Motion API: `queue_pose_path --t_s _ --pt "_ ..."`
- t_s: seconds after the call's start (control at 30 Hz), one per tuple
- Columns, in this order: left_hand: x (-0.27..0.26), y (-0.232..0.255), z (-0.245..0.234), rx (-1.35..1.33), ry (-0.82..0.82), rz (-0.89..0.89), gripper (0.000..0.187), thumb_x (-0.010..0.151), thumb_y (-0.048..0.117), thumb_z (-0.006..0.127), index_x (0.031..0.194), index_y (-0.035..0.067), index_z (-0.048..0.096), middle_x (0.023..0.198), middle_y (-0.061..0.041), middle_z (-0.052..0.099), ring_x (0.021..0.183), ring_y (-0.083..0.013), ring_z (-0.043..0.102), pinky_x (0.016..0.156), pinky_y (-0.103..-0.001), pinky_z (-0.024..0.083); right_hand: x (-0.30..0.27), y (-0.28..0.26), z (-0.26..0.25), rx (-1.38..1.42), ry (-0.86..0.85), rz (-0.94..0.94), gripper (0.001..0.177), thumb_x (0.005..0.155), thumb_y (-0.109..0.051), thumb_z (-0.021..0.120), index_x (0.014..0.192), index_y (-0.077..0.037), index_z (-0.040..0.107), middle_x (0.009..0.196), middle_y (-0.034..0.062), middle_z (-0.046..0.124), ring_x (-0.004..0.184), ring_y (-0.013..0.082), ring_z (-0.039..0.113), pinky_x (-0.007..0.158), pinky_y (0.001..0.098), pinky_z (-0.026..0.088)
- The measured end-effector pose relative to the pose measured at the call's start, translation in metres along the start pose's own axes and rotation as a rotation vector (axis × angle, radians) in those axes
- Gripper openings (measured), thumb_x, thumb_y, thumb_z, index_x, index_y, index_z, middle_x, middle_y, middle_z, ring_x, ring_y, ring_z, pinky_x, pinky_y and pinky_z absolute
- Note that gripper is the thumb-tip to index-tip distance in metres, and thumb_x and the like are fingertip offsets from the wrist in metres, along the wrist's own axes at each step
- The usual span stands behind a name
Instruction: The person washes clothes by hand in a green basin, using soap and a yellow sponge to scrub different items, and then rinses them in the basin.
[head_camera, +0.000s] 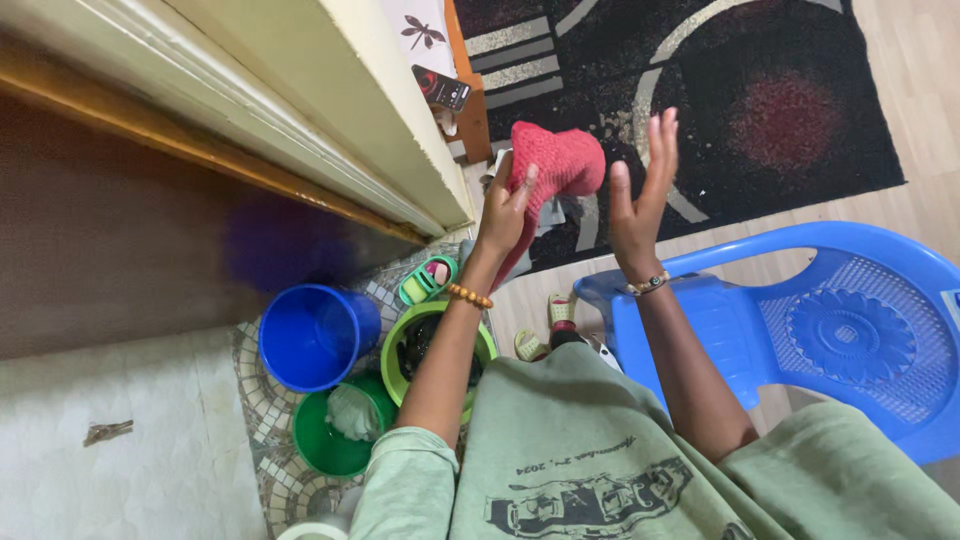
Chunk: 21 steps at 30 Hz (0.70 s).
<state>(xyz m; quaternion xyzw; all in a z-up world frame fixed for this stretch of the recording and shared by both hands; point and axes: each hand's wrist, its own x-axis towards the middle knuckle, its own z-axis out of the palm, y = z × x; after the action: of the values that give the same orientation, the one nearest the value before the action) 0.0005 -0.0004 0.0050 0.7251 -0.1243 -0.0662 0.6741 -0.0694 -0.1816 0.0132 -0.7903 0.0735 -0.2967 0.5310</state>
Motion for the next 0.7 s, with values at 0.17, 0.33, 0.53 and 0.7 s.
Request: queue_pose_path --t_s 0.17,0.33,0.53,0.7 --pt "0.001 0.026 -0.004 -0.053 -0.028 -0.002 0.049 0.107 0.032 0.055 0.141 -0.004 0.054 0.132 -0.013 0.066 0.122 -0.0177 0.062 0.107 -0.032 0.048 0.007 -0.064 -0.02 0.084 0.27 -0.073 0.06 0.119 -0.046 0.035 0.168 -0.013 0.023 0.176 0.0055 0.01 0.164 0.0232 0.011 0.134 0.0399 0.013" --pt "-0.005 0.056 -0.007 -0.176 -0.018 -0.113 0.05 0.109 0.037 0.054 0.131 -0.007 0.065 0.128 -0.015 0.071 0.118 -0.0198 0.065 0.106 -0.034 0.049 -0.013 -0.056 0.03 0.021 0.294 -0.172 0.074 0.112 -0.063 0.02 0.17 -0.018 0.015 0.174 0.0015 0.004 0.163 0.0192 0.004 0.137 0.0385 0.007" --pt "0.0 0.08 -0.025 -0.305 -0.054 -0.098 0.048 0.118 0.035 0.055 0.125 -0.011 0.067 0.12 -0.013 0.066 0.116 -0.0184 0.057 0.107 -0.037 0.047 -0.114 0.005 0.074 0.258 -1.02 0.075 0.086 0.1 -0.061 0.046 0.159 -0.001 0.025 0.165 0.0259 0.031 0.155 0.0373 0.028 0.125 0.043 0.023" --pt "-0.003 0.09 -0.033 -0.533 -0.08 -0.07 0.043 0.113 0.029 0.054 0.139 -0.005 0.057 0.137 -0.014 0.064 0.129 -0.0214 0.059 0.117 -0.04 0.044 -0.102 0.068 0.042 0.092 -1.288 0.402 0.081 0.099 -0.059 0.052 0.157 -0.006 0.033 0.164 0.0215 0.024 0.151 0.0337 0.028 0.122 0.0447 0.023"
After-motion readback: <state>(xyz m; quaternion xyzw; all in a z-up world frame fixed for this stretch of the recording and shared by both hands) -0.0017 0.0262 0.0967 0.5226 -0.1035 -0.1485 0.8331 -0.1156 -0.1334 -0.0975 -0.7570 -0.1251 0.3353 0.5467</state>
